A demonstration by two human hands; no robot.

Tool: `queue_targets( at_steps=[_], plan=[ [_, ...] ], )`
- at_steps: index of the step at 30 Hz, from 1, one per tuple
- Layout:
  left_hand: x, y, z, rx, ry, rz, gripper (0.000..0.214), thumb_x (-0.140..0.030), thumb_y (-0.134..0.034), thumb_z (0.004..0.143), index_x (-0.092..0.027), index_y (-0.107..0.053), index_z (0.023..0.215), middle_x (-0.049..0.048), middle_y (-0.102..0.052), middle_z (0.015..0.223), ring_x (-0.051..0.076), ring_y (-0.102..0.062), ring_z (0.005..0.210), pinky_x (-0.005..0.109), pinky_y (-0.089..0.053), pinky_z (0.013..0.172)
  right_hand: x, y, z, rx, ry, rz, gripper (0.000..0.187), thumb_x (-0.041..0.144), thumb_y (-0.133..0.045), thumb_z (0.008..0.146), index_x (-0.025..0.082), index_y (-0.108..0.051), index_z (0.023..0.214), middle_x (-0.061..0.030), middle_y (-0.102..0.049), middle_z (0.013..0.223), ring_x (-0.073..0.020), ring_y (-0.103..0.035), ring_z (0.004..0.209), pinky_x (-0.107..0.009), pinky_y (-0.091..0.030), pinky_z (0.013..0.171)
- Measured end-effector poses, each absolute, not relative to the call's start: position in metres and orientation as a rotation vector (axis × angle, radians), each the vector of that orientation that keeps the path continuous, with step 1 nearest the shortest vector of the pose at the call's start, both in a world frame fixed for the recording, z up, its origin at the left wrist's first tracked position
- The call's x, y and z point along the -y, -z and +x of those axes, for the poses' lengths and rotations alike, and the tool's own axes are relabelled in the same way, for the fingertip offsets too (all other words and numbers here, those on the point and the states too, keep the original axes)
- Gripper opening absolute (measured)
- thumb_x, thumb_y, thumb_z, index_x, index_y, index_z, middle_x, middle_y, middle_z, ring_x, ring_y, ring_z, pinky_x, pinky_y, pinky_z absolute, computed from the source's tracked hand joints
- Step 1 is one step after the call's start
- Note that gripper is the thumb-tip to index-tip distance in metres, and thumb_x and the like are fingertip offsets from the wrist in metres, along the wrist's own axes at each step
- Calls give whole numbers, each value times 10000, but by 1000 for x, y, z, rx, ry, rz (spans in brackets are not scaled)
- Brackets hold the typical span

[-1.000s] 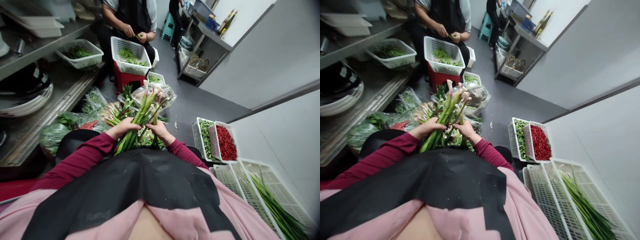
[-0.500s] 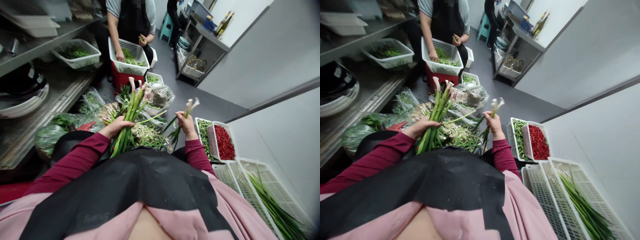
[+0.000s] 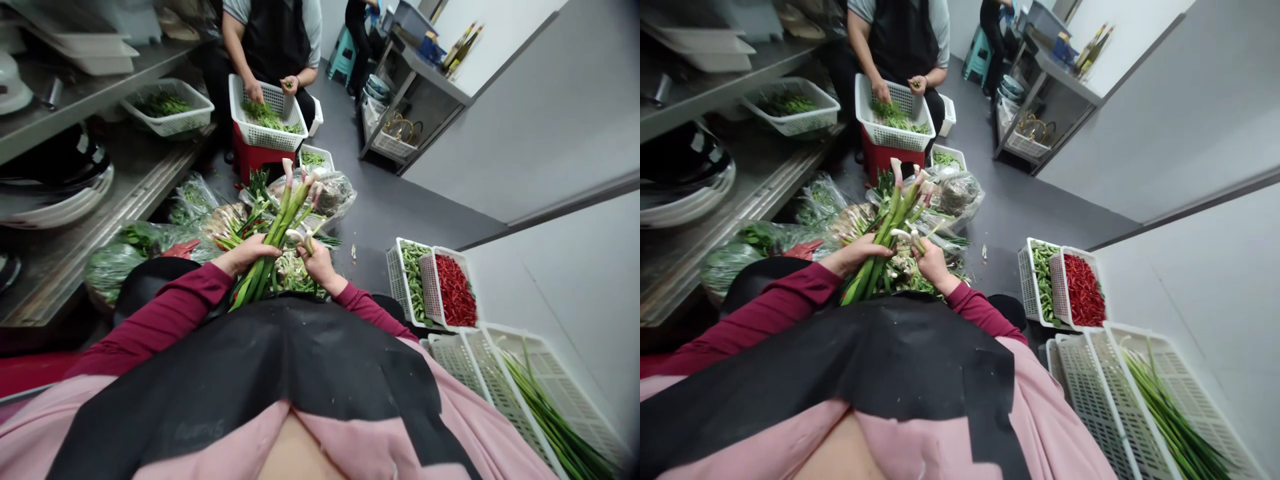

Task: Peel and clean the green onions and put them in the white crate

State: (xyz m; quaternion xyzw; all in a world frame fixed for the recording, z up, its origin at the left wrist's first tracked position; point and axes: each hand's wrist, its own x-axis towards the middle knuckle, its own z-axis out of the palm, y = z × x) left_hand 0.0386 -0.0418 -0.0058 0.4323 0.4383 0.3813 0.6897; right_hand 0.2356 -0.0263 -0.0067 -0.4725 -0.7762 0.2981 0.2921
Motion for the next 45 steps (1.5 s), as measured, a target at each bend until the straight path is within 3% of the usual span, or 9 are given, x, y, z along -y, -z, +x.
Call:
queue_targets(
  at_steps=[6,13,16,18,22,27,31,35,45],
  plan=[
    [45,1,39,-965,-814,1000,219,-241,-730,548,-137,-602,692,-2,-560,587,132,-500,509,259,-397,490,3,8,261,2116,-443,-1441,294,143,-490,774,192,-597,1043,-63,-658,886,-190,-585,778,-272,-427,737],
    [52,-6,24,-944,-925,950,247,-265,-732,532,-131,-602,694,-2,-558,586,124,-492,519,237,-370,482,-60,8,379,1601,-308,-1929,219,240,-493,819,120,-655,904,-72,-658,732,-137,-552,639,-252,-414,686],
    [51,-5,23,-955,-919,941,255,-262,-730,538,-124,-599,707,-2,-562,587,119,-492,511,231,-369,479,-52,-2,383,1520,-421,-1901,330,395,-547,797,95,-671,855,-37,-621,591,-111,-498,502,-243,-408,589],
    [49,-3,24,-967,-905,930,259,-259,-730,539,-122,-596,713,-4,-558,579,120,-495,503,230,-370,470,-35,-12,362,1541,-469,-1745,393,450,-557,783,91,-688,875,-41,-644,630,-109,-511,518,-237,-413,582],
    [44,-1,29,-987,-899,927,263,-249,-736,533,-124,-591,713,-3,-565,578,125,-509,503,231,-384,470,0,-27,296,1926,-781,-1385,329,374,-617,754,110,-725,918,-48,-696,790,-129,-584,672,-228,-427,648],
    [42,-2,33,-972,-866,916,262,-236,-743,517,-120,-593,697,-14,-553,553,110,-493,471,225,-371,450,9,-21,246,2254,-1159,-1364,189,248,-652,696,117,-734,805,-10,-672,681,-103,-559,627,-203,-393,616],
    [44,-1,32,-1014,-852,871,275,-249,-751,516,-129,-584,698,-13,-563,543,120,-507,452,239,-391,445,5,-17,246,2188,-1474,-1285,178,269,-641,695,98,-689,704,18,-597,568,-52,-449,494,-181,-339,513],
    [44,2,32,-986,-853,879,273,-251,-751,518,-125,-585,694,-11,-563,543,117,-512,457,237,-397,448,6,-16,251,1991,-1832,-1269,238,338,-658,686,102,-649,718,33,-559,504,-33,-332,377,-189,-235,388],
    [43,4,33,-937,-833,940,281,-251,-757,525,-117,-596,712,-6,-573,571,117,-516,488,236,-399,469,8,-3,254,1658,-2185,-1170,280,335,-728,629,105,-595,720,35,-557,506,-28,-350,353,-177,-229,351]
  ],
)
